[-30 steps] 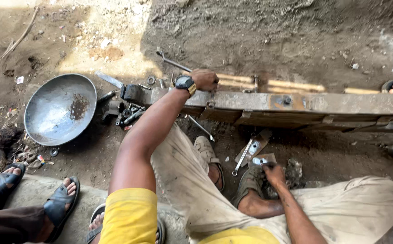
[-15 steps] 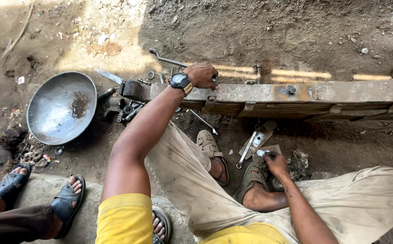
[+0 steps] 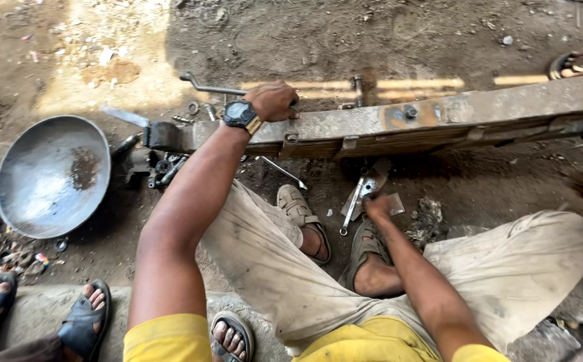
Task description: The person assembles a heavy metal leaf spring unit by hand and using a wrench to tighten bolts while collaborating with others on the ground.
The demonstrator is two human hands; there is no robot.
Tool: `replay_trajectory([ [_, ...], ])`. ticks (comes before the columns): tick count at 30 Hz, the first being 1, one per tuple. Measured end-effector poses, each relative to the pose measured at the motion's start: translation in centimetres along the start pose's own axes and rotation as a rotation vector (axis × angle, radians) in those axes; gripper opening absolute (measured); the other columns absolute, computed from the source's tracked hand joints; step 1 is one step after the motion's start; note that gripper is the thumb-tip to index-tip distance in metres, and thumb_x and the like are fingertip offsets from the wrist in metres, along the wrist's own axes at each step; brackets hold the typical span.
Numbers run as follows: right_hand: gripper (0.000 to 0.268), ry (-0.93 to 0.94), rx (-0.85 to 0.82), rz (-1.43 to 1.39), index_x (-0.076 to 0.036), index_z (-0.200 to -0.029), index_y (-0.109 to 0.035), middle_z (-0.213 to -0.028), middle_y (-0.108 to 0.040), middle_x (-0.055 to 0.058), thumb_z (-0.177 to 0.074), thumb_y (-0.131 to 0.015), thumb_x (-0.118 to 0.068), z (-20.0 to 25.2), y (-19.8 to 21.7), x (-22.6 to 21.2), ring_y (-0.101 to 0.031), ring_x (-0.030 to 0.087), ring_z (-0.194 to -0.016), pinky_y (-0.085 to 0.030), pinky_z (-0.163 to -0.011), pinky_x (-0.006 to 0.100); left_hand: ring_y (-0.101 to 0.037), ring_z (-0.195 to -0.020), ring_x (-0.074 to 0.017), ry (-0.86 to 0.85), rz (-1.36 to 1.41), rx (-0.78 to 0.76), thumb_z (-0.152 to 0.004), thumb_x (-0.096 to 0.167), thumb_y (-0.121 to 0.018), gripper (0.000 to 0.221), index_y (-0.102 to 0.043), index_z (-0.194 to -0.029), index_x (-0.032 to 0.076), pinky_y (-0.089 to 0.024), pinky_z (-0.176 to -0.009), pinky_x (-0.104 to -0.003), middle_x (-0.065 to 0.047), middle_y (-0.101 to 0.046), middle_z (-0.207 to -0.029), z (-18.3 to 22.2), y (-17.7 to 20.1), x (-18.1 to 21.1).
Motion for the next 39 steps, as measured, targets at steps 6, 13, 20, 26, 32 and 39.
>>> replay_trajectory([
  [6,0.052,0.054,-0.143,0.167,0.007,-0.117,-0.063,-0.116,-0.067,0.032,-0.086,-0.079,-0.031,2.9,-5.3,-1.9,-0.066,0.045,-0.111,-0.054,-0.094,0.052,-0.069,-0.076,-0.025,0.168,0.027,-0.2,-0.098,0.051,-0.066,0.044,-0.071,-0.093,0.008,-0.06,-0.072,-0.043,-0.009,-0.071,-0.08,0.6,-1.2,-0.7],
  [13,0.058,0.055,0.013,-0.03,0.008,-0.129,-0.048,-0.11,-0.069,0.033,-0.084,-0.076,-0.014,3.7,-5.1,-2.3,-0.068,0.048,-0.107,-0.055,-0.089,0.054,-0.049,-0.06,-0.0152,0.057,0.039,-0.056,-0.092,0.048,-0.07,0.039,-0.071,-0.09,0.01,-0.049,-0.059,-0.037,-0.001,-0.06,-0.067,0.5,-0.3,-0.6],
  [20,0.048,-0.116,-0.252,-0.413,0.01,-0.117,-0.072,-0.11,-0.075,0.024,-0.088,-0.078,-0.027,4.1,-6.0,-0.4,-0.071,0.04,-0.101,-0.056,-0.086,0.049,-0.043,-0.053,-0.0118,0.098,0.014,-0.152,-0.1,0.045,-0.063,0.042,-0.065,-0.081,0.008,-0.044,-0.05,-0.031,0.001,-0.053,-0.063,-0.4,-3.1,-1.7],
  [26,0.037,0.216,-0.393,-0.362,0.002,-0.118,-0.071,-0.101,-0.078,0.018,-0.095,-0.07,-0.026,11.8,2.1,-6.9,-0.075,0.027,-0.087,-0.062,-0.079,0.043,-0.044,-0.052,-0.0116,0.128,0.057,-0.144,-0.1,0.044,-0.063,0.041,-0.066,-0.083,0.007,-0.046,-0.049,-0.031,0.0,-0.054,-0.065,-0.5,-3.0,-2.4],
  [32,0.034,0.432,-0.259,-0.687,-0.004,-0.127,-0.063,-0.102,-0.078,0.015,-0.1,-0.056,-0.023,17.6,13.5,-16.3,-0.076,0.023,-0.077,-0.066,-0.071,0.041,-0.055,-0.06,-0.0151,0.149,0.065,-0.154,-0.097,0.047,-0.066,0.041,-0.071,-0.087,0.008,-0.053,-0.057,-0.035,-0.003,-0.063,-0.073,0.2,-1.8,-1.4],
  [39,0.033,0.424,-0.564,-1.605,-0.003,-0.125,-0.061,-0.121,-0.071,0.021,-0.108,-0.047,-0.027,16.3,16.8,-22.5,-0.074,0.027,-0.101,-0.062,-0.092,0.042,-0.068,-0.074,-0.023,0.138,-0.006,-0.117,-0.094,0.054,-0.068,0.048,-0.072,-0.093,0.006,-0.058,-0.07,-0.042,-0.008,-0.071,-0.082,0.7,-0.8,-0.9],
])
Point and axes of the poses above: each hand's wrist, its own z-axis away from the middle knuckle, its own y-axis out of the back of the hand, x = y × z, the point moved 10 cm from there along -z, towards the middle knuckle
